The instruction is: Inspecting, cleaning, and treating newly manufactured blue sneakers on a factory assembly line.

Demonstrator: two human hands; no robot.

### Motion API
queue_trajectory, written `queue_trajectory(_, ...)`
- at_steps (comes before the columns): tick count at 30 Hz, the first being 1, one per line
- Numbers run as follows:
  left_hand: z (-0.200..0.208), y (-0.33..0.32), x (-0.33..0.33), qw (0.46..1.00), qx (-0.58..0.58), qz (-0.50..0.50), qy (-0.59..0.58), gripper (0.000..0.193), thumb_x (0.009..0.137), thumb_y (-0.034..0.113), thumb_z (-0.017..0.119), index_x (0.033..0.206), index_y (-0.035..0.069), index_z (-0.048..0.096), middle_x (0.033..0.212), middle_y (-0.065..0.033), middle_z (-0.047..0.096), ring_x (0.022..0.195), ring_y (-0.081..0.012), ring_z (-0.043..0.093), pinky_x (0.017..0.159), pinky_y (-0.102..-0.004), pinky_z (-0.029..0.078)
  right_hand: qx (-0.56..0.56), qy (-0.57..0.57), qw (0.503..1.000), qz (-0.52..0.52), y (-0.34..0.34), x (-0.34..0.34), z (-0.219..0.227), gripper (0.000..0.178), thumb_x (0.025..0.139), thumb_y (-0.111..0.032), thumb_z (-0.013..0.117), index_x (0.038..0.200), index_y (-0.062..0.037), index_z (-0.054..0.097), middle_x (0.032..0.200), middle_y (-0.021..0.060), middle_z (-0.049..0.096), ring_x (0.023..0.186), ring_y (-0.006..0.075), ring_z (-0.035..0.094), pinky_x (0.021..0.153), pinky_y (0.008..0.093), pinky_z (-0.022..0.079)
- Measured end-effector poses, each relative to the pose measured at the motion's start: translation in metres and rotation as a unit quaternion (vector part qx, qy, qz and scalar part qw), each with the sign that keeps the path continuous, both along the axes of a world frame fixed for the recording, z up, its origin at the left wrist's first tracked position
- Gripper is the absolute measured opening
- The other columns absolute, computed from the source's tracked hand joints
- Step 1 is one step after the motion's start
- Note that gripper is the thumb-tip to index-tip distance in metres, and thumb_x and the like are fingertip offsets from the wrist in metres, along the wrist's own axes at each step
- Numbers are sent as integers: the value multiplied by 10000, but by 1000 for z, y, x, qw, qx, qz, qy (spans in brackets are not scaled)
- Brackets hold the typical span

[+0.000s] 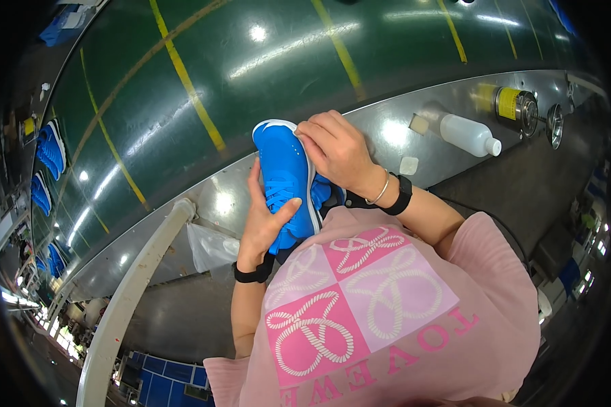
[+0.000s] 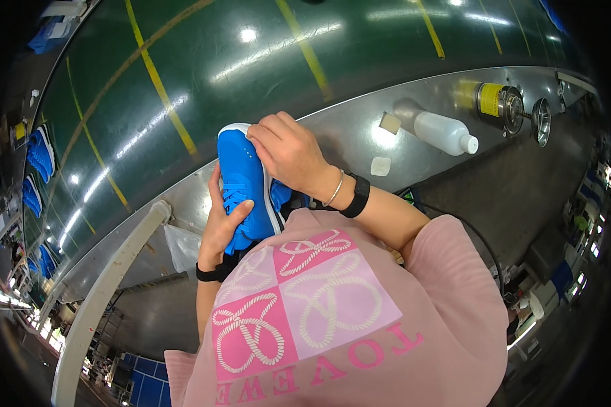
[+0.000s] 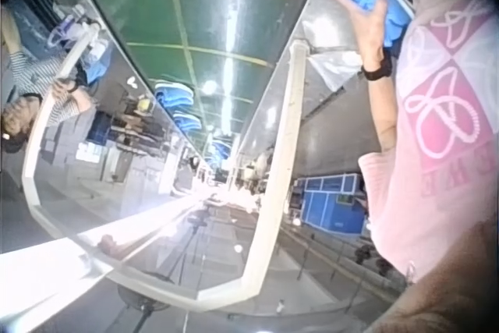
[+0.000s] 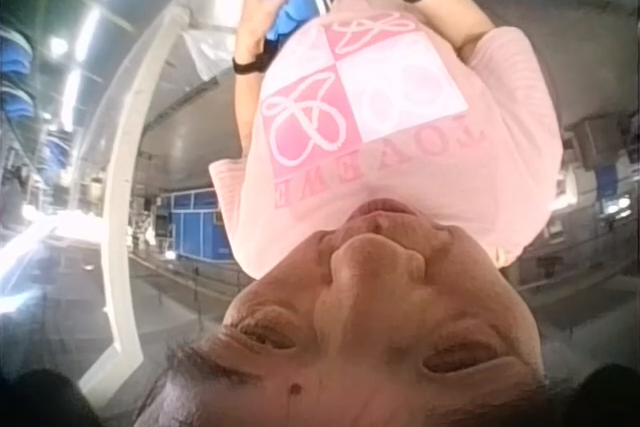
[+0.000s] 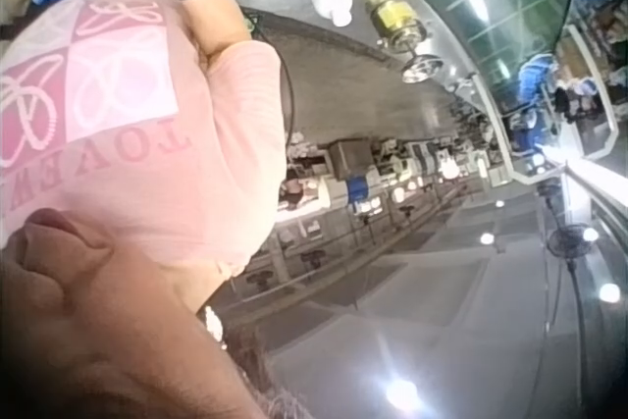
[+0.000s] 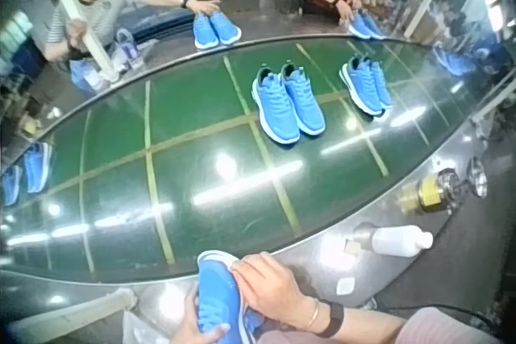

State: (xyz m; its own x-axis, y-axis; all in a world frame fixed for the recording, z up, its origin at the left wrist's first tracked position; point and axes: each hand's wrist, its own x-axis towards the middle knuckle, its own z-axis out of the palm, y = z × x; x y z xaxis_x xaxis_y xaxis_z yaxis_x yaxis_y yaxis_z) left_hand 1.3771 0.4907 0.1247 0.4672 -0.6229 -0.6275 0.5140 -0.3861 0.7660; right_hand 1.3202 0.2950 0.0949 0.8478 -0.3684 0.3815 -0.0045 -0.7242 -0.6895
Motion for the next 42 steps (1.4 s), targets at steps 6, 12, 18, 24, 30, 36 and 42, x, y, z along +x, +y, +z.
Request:
queue_trajectory(6,4,-2,0,1000,10,17,23,1001,803,173,738,1526,82,53,1368,-230,412,1195,-300,522,980,-407,469,6,-27,1000,5,-2,14,1,152,762,24,681,909,1,648,870,112,610,762,280,587,657,354,501)
queue_trajectory(12,6,-6,-1,999,28,7,27,1000,806,177,737,1526,81,49,1337,-234,429,1181,-301,531,971,-408,474,-7,8,1000,20,-8,4,3,158,757,22,678,911,6,647,874,111,611,767,281,589,659,356,502)
queue_trajectory(18,1,0,0,1000,26,-3,14,1009,809,193,745,1524,72,43,1345,-232,422,1184,-298,528,974,-405,472,-16,-8,1000,17,-2,2,1,164,761,-19,667,922,-13,638,861,89,578,781,259,562,649,344,497)
queue_trajectory(24,8,-2,1,999,30,18,33,992,817,193,738,1524,70,54,1380,-237,395,1219,-288,500,985,-399,464,-14,-15,999,28,-4,14,0,158,767,-15,665,923,-11,639,863,94,580,782,263,563,669,347,497)
queue_trajectory(30,3,2,-1,999,34,-9,-12,987,823,191,732,1525,76,48,1394,-240,382,1225,-292,498,989,-399,462,1,7,1000,28,-1,-3,3,151,779,-22,654,928,-2,636,864,95,579,803,270,569,682,350,499)
queue_trajectory(36,4,6,-3,999,25,13,15,985,811,228,736,1525,85,74,1428,-238,352,1277,-314,452,1032,-427,425,31,-15,999,12,5,7,5,142,770,18,664,908,-6,643,852,108,609,764,292,590,670,366,497)
queue_trajectory(42,5,6,2,1000,10,-10,-5,988,792,242,732,1529,88,92,1449,-228,327,1296,-323,431,1043,-428,415,154,20,987,38,-8,-24,4,82,811,-10,646,889,-25,664,849,80,634,763,246,614,684,315,503)
